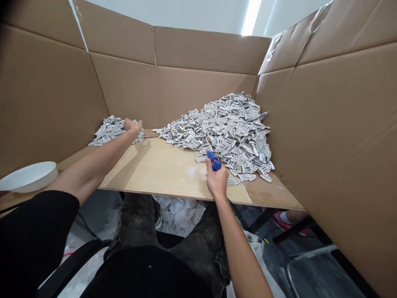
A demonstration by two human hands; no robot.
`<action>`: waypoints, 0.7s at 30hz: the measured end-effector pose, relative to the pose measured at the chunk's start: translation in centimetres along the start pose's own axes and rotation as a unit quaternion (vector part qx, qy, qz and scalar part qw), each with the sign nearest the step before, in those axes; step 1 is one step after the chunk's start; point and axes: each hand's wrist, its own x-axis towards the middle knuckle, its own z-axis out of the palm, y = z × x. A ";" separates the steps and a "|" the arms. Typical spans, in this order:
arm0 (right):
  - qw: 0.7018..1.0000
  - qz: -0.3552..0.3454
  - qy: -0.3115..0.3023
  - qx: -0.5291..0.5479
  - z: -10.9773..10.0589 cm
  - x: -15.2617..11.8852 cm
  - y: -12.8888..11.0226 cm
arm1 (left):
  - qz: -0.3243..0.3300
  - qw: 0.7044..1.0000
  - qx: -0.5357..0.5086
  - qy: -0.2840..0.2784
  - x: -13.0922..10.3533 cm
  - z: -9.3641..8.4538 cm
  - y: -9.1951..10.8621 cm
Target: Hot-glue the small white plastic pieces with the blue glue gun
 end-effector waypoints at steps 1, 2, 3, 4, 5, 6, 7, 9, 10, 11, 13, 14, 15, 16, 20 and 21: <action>1.000 0.005 -0.004 0.002 0.0 0.0 0.0 | -0.023 0.999 0.022 0.044 -0.1 -0.1 0.0; 1.000 0.010 -0.007 0.006 0.0 0.0 -0.1 | -0.043 0.996 0.042 0.073 -0.4 0.1 -0.2; 1.000 0.016 -0.010 0.010 0.0 0.0 -0.1 | -0.060 0.992 0.061 0.089 -1.0 0.7 -0.5; 1.000 0.019 -0.012 0.014 0.0 0.0 -0.1 | -0.068 0.992 0.075 0.081 -1.8 1.6 -0.8; 1.000 0.020 -0.012 0.017 0.0 0.0 -0.1 | -0.071 0.990 0.092 0.075 -2.6 2.6 -1.3; 1.000 0.019 -0.011 0.019 0.0 0.1 -0.2 | -0.074 0.990 0.102 0.067 -3.5 3.7 -1.7; 1.000 0.018 -0.011 0.020 0.1 0.1 -0.2 | -0.074 0.990 0.110 0.058 -4.4 4.9 -2.0; 1.000 0.016 -0.007 0.021 0.0 0.1 -0.2 | -0.063 0.990 0.123 0.028 -6.0 7.2 -2.5; 1.000 0.019 -0.006 0.022 0.0 0.1 -0.2 | -0.048 0.989 0.141 0.003 -6.8 8.3 -2.6; 0.999 0.022 -0.004 0.024 0.0 0.0 -0.3 | -0.022 0.984 0.174 -0.031 -7.4 9.2 -2.6; 0.999 0.023 0.000 0.026 -0.1 -0.1 -0.4 | 0.031 0.966 0.238 -0.096 -8.5 10.7 -2.4; 0.999 0.022 0.001 0.026 -0.1 -0.2 -0.5 | 0.055 0.955 0.263 -0.125 -9.0 11.3 -2.3; 0.999 0.019 0.000 0.026 -0.1 -0.2 -0.5 | 0.073 0.946 0.280 -0.147 -9.4 11.8 -2.3; 1.000 0.017 -0.001 0.025 -0.2 -0.3 -0.6 | 0.085 0.939 0.291 -0.165 -9.8 12.2 -2.2; 1.000 0.017 -0.005 0.026 -0.3 -0.4 -0.8 | 0.110 0.921 0.320 -0.192 -9.9 12.3 -2.4; 1.000 0.018 -0.004 0.025 -0.3 -0.4 -0.8 | 0.116 0.918 0.330 -0.188 -9.5 12.0 -2.5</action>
